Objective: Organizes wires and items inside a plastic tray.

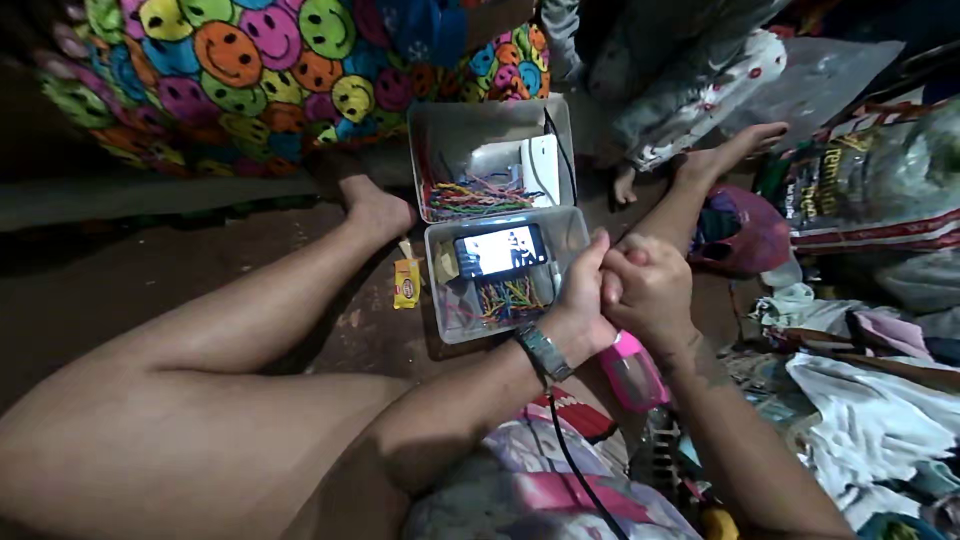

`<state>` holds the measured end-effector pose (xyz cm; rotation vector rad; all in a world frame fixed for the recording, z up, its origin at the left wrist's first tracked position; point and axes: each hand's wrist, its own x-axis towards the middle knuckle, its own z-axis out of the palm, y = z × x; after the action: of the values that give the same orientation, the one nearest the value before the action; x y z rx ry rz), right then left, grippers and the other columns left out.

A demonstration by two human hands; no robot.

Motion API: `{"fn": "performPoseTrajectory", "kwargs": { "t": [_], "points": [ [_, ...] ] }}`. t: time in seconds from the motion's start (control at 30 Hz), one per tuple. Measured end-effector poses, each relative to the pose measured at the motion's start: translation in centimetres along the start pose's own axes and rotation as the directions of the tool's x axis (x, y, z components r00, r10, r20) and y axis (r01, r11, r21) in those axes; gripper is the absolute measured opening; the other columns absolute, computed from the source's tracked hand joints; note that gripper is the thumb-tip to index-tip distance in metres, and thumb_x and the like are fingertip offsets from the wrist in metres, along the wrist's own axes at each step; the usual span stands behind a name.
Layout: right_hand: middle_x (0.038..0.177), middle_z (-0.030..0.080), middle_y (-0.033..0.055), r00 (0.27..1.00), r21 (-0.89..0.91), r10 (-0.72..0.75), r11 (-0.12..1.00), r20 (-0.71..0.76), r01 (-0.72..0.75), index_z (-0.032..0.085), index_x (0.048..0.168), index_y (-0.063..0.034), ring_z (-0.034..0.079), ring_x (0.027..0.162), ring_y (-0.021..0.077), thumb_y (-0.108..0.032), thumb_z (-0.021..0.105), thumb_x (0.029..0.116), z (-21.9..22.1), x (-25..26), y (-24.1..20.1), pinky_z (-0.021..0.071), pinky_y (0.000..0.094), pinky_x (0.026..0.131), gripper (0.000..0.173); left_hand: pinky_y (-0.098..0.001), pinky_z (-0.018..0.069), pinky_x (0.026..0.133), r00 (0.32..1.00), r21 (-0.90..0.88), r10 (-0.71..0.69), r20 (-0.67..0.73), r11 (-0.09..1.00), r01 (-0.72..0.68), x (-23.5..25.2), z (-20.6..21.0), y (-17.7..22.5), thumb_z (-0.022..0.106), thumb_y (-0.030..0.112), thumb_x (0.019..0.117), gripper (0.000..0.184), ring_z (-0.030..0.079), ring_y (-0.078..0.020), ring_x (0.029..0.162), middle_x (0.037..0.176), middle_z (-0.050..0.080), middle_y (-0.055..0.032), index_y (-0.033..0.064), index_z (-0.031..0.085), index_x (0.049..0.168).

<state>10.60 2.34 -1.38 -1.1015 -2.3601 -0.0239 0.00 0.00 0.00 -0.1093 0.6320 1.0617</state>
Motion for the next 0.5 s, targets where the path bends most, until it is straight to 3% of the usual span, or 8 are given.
{"fn": "performPoseTrajectory", "kwargs": {
  "t": [0.07,0.17,0.27,0.33,0.4,0.5],
  "points": [
    [0.074,0.063,0.0165,0.984,-0.018,-0.122,0.992,0.127,0.125,0.07,0.076,-0.0036,0.063,0.068,0.0363,-0.026,0.054,0.0904,-0.9,-0.3,-0.4,0.0476,0.0492,0.057,0.032,-0.0279,0.0485,0.053,0.992,-0.068,-0.115,-0.044,0.991,0.112,-0.9,-0.9,0.0,0.035,0.052,0.1076,0.05,0.045,-0.0104,0.045,0.053,0.04,0.0034,0.0171,0.051,0.074],
    [0.074,0.063,0.0154,0.941,-0.024,-0.277,0.958,0.193,0.286,0.067,0.075,-0.0043,0.063,0.066,0.034,-0.021,0.055,0.0889,-2.5,-0.1,-1.1,0.0471,0.0457,0.055,0.026,-0.0234,0.0456,0.048,0.978,-0.028,-0.206,-0.01,0.978,0.206,-2.4,-1.1,0.5,0.03,0.043,0.1098,0.049,0.042,-0.0075,0.042,0.051,0.04,0.0043,0.0179,0.046,0.071],
    [0.076,0.062,0.0132,0.907,-0.055,-0.371,0.92,0.199,0.388,0.065,0.075,-0.0052,0.061,0.068,0.0313,-0.019,0.048,0.0956,-4.0,0.1,-1.9,0.0436,0.0433,0.058,0.03,-0.0197,0.0398,0.042,0.967,0.087,-0.248,0.05,0.966,0.243,-3.4,-1.0,0.9,0.025,0.038,0.1101,0.054,0.039,-0.0052,0.038,0.047,0.039,0.0045,0.0186,0.043,0.064],
    [0.077,0.063,0.011,0.88,-0.039,-0.427,0.895,0.208,0.444,0.064,0.077,-0.007,0.06,0.069,0.0296,-0.021,0.046,0.0984,-4.3,-0.2,-2.2,0.0432,0.0419,0.06,0.031,-0.0187,0.037,0.04,0.954,0.192,-0.299,0.026,0.938,0.289,-3.9,-1.2,1.2,0.022,0.037,0.1097,0.052,0.039,-0.0047,0.038,0.049,0.041,0.0038,0.0184,0.044,0.066],
    [0.075,0.059,0.0092,0.852,-0.013,-0.476,0.871,0.217,0.49,0.062,0.077,-0.008,0.058,0.069,0.0283,-0.019,0.045,0.1,-4.5,-0.9,-2.7,0.0431,0.0405,0.062,0.03,-0.0183,0.0379,0.04,0.937,0.283,-0.349,-0.002,0.898,0.336,-4.4,-1.7,1.2,0.024,0.035,0.1094,0.049,0.043,-0.0046,0.041,0.053,0.047,0.0029,0.0179,0.049,0.071],
    [0.073,0.056,0.0068,0.807,-0.001,-0.555,0.824,0.201,0.567,0.056,0.074,-0.0104,0.055,0.068,0.0251,-0.016,0.044,0.1014,-4.8,-1.4,-3.0,0.0416,0.0376,0.063,0.031,-0.0226,0.0498,0.052,0.892,0.363,-0.451,0.017,0.834,0.415,-4.8,-2.4,1.5,0.024,0.037,0.1102,0.047,0.059,-0.0075,0.058,0.068,0.06,0.0007,0.0172,0.056,0.082]
  ]
}}
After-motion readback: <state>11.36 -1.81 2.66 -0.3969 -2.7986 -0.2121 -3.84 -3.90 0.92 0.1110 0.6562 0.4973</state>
